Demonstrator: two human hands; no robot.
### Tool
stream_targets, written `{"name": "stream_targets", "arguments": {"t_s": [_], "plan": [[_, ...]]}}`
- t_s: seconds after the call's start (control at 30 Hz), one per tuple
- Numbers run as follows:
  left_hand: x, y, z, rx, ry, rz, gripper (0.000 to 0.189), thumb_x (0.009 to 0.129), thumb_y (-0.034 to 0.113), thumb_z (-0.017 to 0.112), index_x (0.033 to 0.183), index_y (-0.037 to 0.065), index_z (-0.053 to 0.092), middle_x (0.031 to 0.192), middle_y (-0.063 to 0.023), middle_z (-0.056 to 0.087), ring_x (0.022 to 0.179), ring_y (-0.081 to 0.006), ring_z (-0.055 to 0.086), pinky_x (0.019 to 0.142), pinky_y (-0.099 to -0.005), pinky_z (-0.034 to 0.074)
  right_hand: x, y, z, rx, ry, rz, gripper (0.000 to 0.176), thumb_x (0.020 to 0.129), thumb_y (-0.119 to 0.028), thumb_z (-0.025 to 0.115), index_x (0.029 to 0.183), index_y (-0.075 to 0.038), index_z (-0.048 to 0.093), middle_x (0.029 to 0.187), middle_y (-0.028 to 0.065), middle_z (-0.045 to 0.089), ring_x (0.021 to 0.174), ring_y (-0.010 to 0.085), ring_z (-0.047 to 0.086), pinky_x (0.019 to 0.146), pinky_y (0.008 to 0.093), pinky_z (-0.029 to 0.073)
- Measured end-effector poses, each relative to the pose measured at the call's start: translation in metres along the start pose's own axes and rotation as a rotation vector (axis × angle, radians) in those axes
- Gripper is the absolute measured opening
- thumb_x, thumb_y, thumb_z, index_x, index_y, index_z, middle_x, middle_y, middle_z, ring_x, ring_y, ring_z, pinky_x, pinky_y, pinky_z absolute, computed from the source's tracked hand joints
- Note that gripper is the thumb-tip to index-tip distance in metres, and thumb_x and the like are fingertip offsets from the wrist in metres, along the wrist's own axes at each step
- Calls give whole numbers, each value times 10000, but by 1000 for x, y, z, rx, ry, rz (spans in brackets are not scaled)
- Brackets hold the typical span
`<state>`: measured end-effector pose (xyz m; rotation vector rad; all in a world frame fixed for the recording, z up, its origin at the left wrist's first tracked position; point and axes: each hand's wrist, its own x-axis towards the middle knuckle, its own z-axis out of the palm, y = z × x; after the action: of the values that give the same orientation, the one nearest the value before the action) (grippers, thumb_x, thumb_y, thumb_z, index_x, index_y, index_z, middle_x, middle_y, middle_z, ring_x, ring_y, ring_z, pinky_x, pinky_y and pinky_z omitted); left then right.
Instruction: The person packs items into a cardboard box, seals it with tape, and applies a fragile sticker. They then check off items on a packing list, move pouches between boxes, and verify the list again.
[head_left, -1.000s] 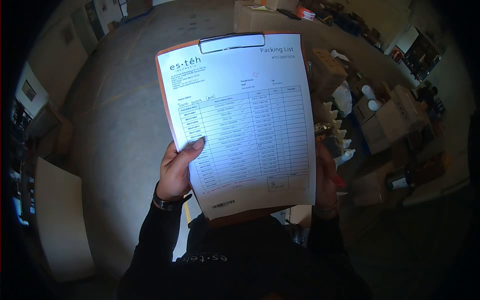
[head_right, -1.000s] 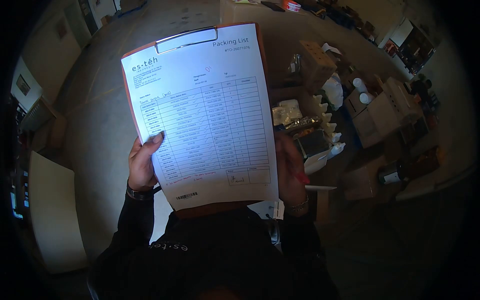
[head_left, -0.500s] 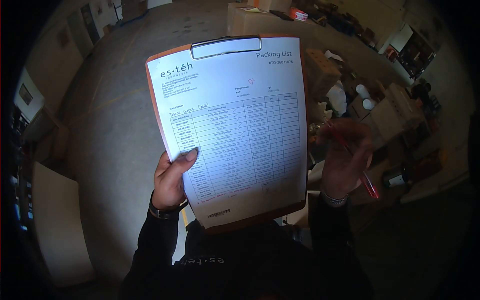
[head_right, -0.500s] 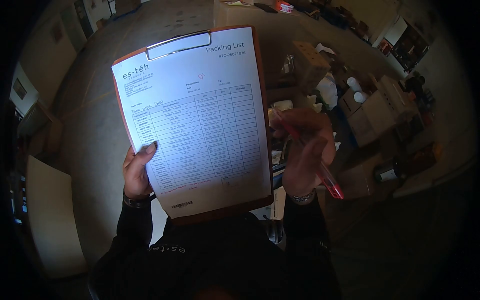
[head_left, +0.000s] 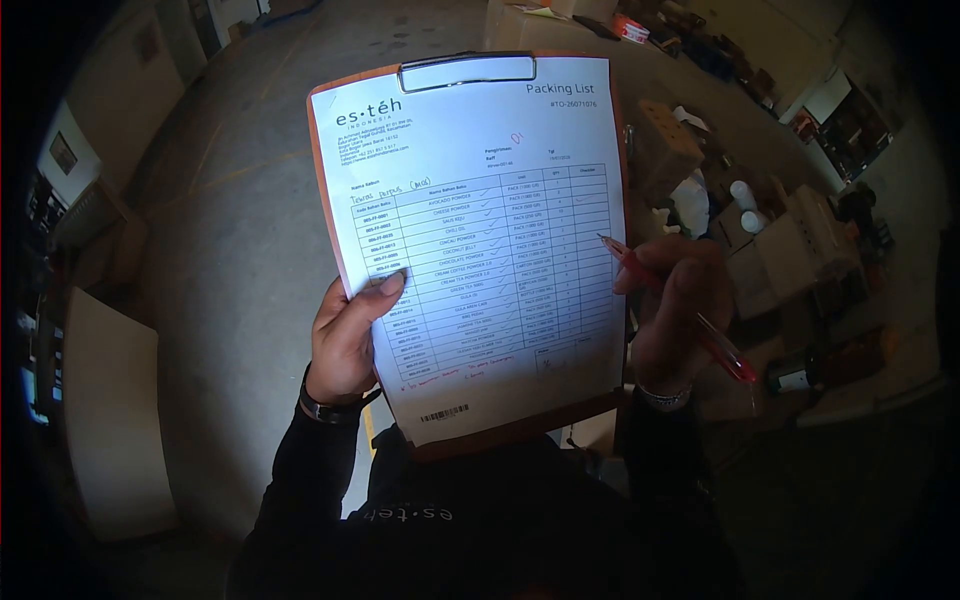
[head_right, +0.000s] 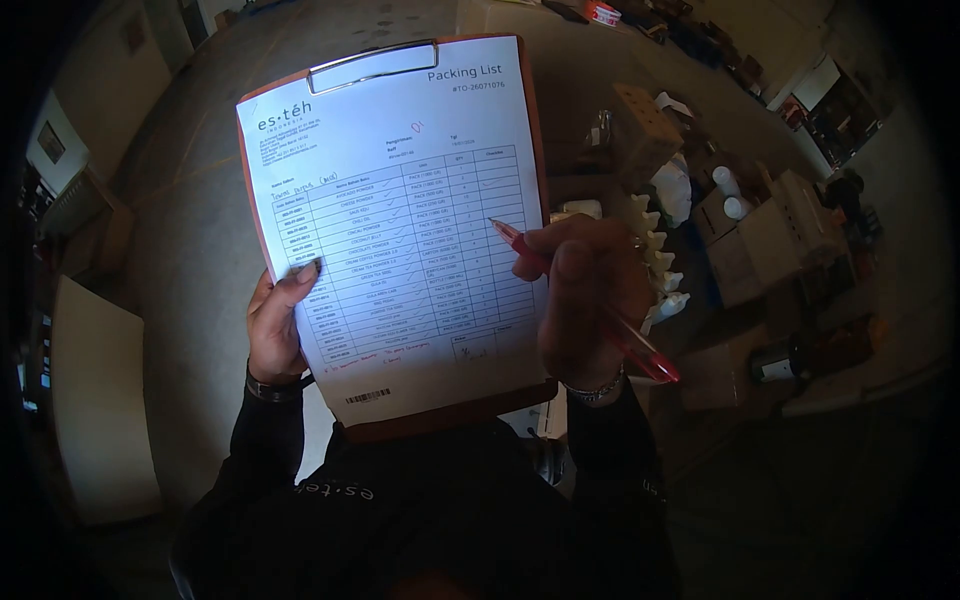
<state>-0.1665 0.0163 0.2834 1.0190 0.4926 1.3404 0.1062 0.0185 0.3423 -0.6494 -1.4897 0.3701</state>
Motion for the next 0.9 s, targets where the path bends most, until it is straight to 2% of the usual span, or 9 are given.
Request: {"name": "stream_targets", "arguments": {"t_s": [0.2,0.6,0.9], "plan": [[3,6,4,23,4,8,376,987,164,514,1311,-25,536,1163,-176,672,1015,-245,682,867,-379,525,-4,2,1,7,-19,40,232,1010,-230,533,966,-5,566,749,72,625,661,96,575,631,262,466],[6,9,8,30,-1,-1,391,974,170,518,1305,-37,526,1153,-179,669,1001,-248,684,861,-377,531,-5,3,-3,42,-122,10,157,985,-148,584,1019,5,597,812,99,657,751,110,637,675,263,517],[3,8,4,11,43,-7,388,971,157,516,1303,-45,518,1155,-177,664,1007,-241,680,871,-369,528,-8,-2,0,58,-100,50,149,982,-134,586,1022,9,600,816,102,667,755,115,643,677,267,516]]}}
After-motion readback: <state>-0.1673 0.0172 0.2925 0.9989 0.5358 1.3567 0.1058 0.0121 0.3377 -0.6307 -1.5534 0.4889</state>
